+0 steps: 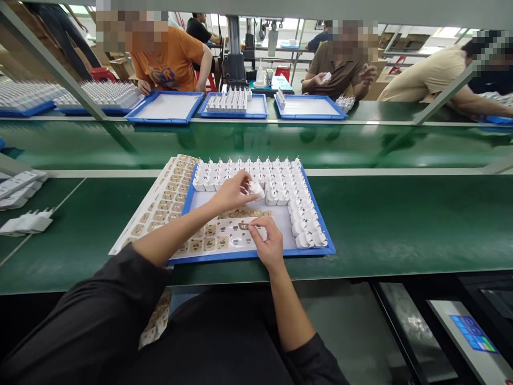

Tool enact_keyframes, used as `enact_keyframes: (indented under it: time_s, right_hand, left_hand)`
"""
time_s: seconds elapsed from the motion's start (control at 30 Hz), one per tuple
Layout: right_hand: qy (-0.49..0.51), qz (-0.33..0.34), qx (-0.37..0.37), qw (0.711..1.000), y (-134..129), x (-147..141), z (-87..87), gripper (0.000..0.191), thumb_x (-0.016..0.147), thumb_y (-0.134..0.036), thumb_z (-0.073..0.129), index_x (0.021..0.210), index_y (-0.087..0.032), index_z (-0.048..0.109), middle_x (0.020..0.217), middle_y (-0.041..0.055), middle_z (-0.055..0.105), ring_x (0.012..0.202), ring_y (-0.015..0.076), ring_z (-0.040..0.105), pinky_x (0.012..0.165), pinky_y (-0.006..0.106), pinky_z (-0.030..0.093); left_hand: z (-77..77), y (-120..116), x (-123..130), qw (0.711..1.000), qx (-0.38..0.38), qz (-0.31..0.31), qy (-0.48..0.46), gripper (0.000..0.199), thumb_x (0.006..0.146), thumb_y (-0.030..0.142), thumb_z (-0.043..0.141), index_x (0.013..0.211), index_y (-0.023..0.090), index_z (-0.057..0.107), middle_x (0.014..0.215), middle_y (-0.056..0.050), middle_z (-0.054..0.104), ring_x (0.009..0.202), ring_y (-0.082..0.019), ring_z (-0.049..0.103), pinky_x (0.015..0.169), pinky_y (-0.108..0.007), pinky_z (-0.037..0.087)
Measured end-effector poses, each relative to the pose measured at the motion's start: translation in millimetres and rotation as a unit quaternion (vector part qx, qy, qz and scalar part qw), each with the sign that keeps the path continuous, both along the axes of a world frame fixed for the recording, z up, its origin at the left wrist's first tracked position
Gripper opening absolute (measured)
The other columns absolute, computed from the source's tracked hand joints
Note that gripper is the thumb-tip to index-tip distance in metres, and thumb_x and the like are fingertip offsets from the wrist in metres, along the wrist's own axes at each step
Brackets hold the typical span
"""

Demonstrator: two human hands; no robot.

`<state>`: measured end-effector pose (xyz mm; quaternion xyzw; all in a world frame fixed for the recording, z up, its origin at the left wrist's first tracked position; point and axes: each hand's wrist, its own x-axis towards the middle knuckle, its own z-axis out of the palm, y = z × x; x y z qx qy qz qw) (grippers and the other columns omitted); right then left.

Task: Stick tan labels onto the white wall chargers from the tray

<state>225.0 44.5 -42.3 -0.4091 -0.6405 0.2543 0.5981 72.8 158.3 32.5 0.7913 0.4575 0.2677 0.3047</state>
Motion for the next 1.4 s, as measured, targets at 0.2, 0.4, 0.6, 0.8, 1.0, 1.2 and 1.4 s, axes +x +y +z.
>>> enact_keyframes:
  time_s: [0.2,0.4,0.6,0.8,1.0,1.2,1.4]
  right_hand:
    - [0.108,0.029,-0.067,0.991,-2,-3,5.7,0.012,0.093,-0.035,0.067,0.092,-0.023,0.068,0.083,0.0025,0.067,0.076,0.0173,0.065,0.070,0.033,0.056]
    - [0.127,0.135,-0.058,0.981,-19,-30,34.9,0.013,0.092,-0.036,0.069,0.088,-0.024,0.067,0.078,0.0032,0.067,0.077,0.0196,0.065,0.071,0.036,0.057]
    - [0.123,0.114,-0.114,0.979,-27,-46,37.5,0.011,0.091,-0.036,0.071,0.090,-0.025,0.069,0.083,0.0029,0.069,0.080,0.0183,0.067,0.074,0.033,0.058]
    - [0.174,0.047,-0.168,0.969,-33,-55,30.3,0.015,0.089,-0.038,0.071,0.094,-0.025,0.069,0.086,0.0028,0.068,0.080,0.0175,0.065,0.073,0.031,0.058]
    - [0.181,0.034,-0.177,0.967,-35,-60,35.1,0.010,0.089,-0.033,0.072,0.093,-0.025,0.069,0.087,0.0028,0.068,0.082,0.0170,0.064,0.074,0.030,0.057]
    - [0.165,0.030,-0.169,0.971,-34,-61,38.3,0.012,0.089,-0.036,0.071,0.092,-0.024,0.067,0.087,0.0028,0.068,0.080,0.0172,0.065,0.073,0.031,0.058]
    - [0.118,0.010,-0.161,0.980,-34,-63,40.7,0.011,0.092,-0.035,0.068,0.094,-0.024,0.065,0.090,0.0033,0.068,0.083,0.0172,0.066,0.073,0.030,0.058]
  left_hand:
    - [11.5,-69,-63,0.899,-0.245,0.016,-0.364,0.066,0.068,0.028,0.084,0.126,0.023,0.052,0.108,-0.006,0.064,0.094,-0.020,0.067,0.081,-0.033,0.054]
    - [-34.4,-117,-77,0.880,-0.206,0.049,-0.425,0.048,0.070,0.037,0.086,0.110,0.021,0.064,0.106,-0.007,0.068,0.094,-0.022,0.067,0.079,-0.032,0.055]
    - [-56.0,-138,-77,0.960,-0.028,0.078,-0.268,0.039,0.085,0.031,0.076,0.122,0.026,0.067,0.122,-0.009,0.069,0.113,-0.025,0.065,0.100,-0.039,0.052]
    - [-68.8,-147,-75,0.952,0.000,0.097,-0.291,0.036,0.084,0.030,0.078,0.118,0.024,0.066,0.120,-0.010,0.071,0.119,-0.025,0.066,0.105,-0.040,0.054]
    - [-67.7,-146,-73,0.951,0.016,0.083,-0.297,0.035,0.084,0.027,0.078,0.116,0.024,0.064,0.119,-0.010,0.071,0.121,-0.025,0.065,0.108,-0.042,0.053]
    - [-64.6,-146,-73,0.952,0.026,0.081,-0.294,0.034,0.085,0.029,0.078,0.116,0.024,0.065,0.119,-0.010,0.071,0.121,-0.026,0.065,0.108,-0.043,0.053]
    - [-63.3,-146,-74,0.955,0.037,0.076,-0.284,0.033,0.086,0.028,0.077,0.116,0.024,0.065,0.120,-0.011,0.071,0.121,-0.026,0.065,0.106,-0.043,0.053]
